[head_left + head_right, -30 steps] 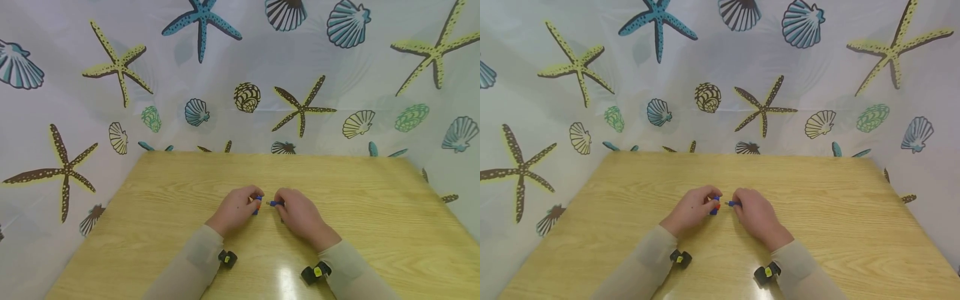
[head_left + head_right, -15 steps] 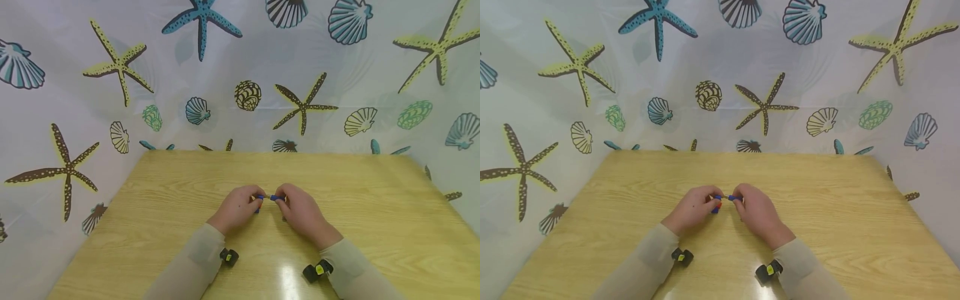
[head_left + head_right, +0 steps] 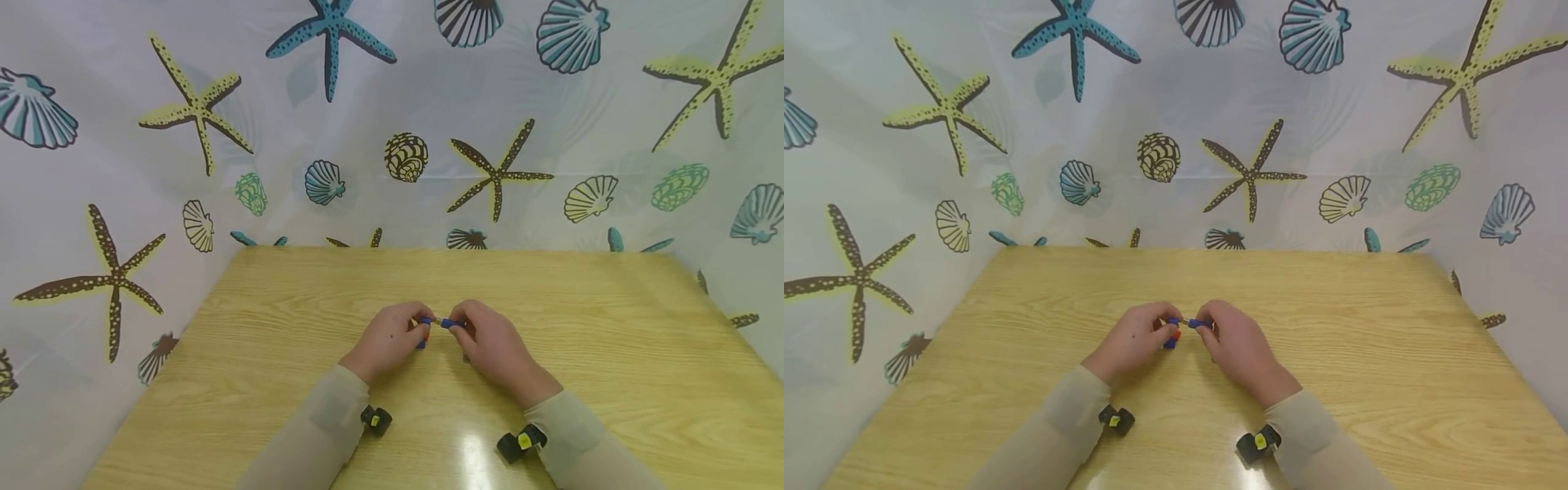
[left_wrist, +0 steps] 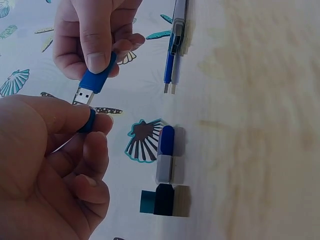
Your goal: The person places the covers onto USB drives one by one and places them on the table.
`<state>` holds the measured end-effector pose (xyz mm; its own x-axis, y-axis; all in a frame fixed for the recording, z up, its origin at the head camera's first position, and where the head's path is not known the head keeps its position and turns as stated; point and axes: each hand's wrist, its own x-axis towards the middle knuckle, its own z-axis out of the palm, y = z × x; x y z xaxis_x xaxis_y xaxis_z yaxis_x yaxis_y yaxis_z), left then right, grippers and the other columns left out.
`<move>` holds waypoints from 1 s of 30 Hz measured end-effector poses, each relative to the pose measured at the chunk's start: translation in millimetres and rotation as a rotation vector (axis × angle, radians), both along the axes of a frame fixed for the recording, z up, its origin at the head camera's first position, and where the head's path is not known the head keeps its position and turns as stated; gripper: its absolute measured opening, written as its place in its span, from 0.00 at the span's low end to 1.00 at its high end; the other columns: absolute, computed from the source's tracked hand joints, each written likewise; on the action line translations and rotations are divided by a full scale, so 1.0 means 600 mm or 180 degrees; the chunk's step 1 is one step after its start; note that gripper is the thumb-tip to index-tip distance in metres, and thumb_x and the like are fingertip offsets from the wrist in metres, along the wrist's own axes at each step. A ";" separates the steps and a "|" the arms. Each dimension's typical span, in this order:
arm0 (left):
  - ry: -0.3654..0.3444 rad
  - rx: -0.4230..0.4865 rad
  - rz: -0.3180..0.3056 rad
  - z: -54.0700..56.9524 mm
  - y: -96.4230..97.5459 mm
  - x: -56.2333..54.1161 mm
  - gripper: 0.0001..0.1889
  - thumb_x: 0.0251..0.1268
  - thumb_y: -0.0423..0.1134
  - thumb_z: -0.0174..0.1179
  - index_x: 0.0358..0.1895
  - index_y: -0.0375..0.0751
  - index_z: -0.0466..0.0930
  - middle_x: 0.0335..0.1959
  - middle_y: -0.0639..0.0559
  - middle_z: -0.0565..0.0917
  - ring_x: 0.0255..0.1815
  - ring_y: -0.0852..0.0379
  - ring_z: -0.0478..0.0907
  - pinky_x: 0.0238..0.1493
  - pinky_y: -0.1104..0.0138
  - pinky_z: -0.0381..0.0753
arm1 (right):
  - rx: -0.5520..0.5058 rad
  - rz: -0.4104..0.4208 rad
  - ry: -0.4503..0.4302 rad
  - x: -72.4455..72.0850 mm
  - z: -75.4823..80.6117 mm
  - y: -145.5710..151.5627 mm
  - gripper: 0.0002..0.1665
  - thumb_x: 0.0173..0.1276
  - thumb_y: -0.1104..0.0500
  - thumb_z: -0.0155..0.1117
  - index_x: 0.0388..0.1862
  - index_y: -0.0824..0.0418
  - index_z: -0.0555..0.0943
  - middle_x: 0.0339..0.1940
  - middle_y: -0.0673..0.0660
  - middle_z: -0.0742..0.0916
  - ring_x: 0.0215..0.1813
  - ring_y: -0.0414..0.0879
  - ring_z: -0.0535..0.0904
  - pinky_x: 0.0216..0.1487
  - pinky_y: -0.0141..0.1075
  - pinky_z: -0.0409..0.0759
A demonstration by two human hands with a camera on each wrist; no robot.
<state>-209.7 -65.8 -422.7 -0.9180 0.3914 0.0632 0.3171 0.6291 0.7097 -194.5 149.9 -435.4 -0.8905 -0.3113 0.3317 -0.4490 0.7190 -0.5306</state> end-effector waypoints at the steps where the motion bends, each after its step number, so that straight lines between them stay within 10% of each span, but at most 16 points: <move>1: 0.0000 0.0007 -0.0004 0.000 0.000 0.000 0.07 0.76 0.41 0.59 0.51 0.52 0.83 0.35 0.63 0.80 0.30 0.59 0.75 0.32 0.64 0.76 | -0.0005 0.0006 -0.0013 0.000 0.000 0.000 0.05 0.75 0.58 0.65 0.45 0.52 0.78 0.32 0.45 0.79 0.28 0.39 0.73 0.32 0.37 0.74; 30: 0.0011 -0.0091 -0.0296 -0.002 0.003 0.000 0.05 0.76 0.44 0.59 0.47 0.56 0.85 0.37 0.66 0.82 0.37 0.62 0.77 0.41 0.66 0.78 | 0.0087 0.0179 0.0021 0.001 -0.004 -0.004 0.11 0.73 0.57 0.67 0.52 0.56 0.82 0.38 0.46 0.82 0.33 0.40 0.72 0.36 0.38 0.75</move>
<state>-209.6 -63.9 -423.7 -0.8775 0.4765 0.0541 0.3775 0.6168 0.6907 -193.6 147.4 -437.5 -0.8692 -0.3700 0.3280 -0.4925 0.7067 -0.5080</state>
